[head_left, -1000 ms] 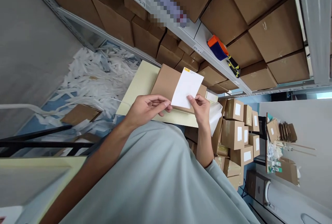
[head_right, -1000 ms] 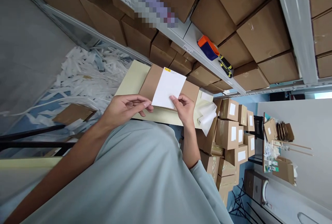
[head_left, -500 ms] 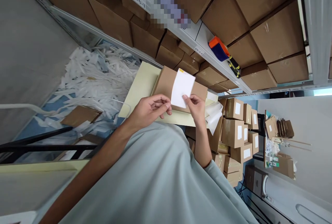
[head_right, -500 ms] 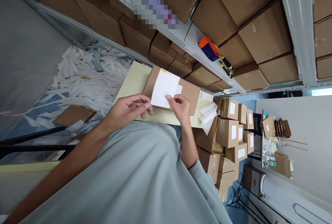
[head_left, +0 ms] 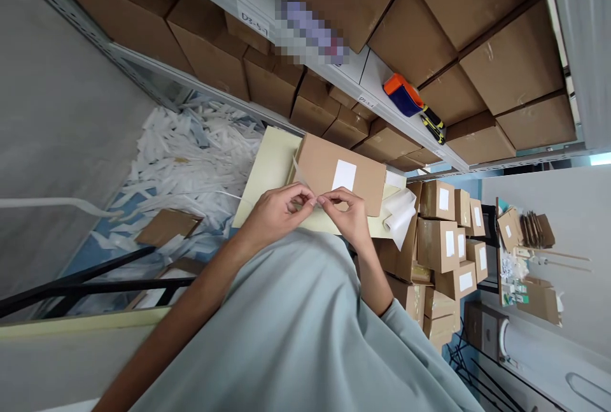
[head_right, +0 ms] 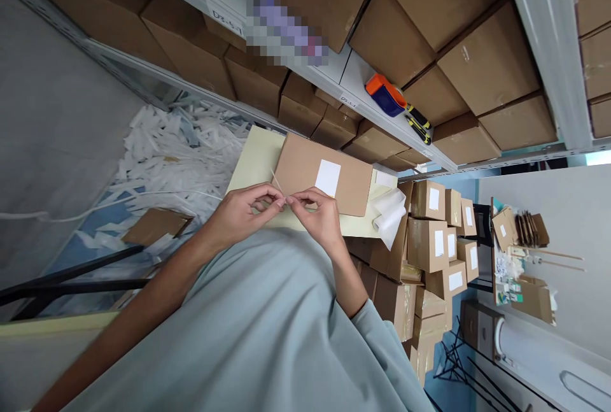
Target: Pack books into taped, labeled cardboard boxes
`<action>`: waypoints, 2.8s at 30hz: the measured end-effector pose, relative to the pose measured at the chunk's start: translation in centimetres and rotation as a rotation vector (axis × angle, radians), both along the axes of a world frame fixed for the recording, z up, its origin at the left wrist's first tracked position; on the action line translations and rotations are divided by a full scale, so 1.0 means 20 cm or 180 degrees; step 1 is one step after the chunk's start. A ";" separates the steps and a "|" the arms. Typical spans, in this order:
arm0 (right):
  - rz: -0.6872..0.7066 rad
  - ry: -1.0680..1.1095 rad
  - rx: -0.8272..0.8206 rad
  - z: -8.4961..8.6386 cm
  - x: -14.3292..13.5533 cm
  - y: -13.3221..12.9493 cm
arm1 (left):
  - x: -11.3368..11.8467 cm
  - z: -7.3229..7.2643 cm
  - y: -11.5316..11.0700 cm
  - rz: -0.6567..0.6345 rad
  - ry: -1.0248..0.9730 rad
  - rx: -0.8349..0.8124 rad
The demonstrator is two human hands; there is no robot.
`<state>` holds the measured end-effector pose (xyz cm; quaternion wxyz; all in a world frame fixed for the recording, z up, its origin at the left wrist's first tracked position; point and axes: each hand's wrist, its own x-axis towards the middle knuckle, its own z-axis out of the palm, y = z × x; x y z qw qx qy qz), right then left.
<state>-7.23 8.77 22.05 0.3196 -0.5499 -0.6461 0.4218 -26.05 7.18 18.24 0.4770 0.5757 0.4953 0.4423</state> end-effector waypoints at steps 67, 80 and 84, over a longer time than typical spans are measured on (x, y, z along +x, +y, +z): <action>-0.0127 0.0542 -0.0879 -0.59 0.86 0.51 | 0.65 -0.55 0.38 0.0926 0.0778 -0.0457; -0.0198 0.0404 -0.0855 -0.74 0.81 0.52 | 0.59 -0.69 0.42 0.0888 0.1151 -0.0476; -0.0195 0.0351 -0.0742 -0.77 0.80 0.51 | 0.58 -0.70 0.41 0.0793 0.1146 -0.0480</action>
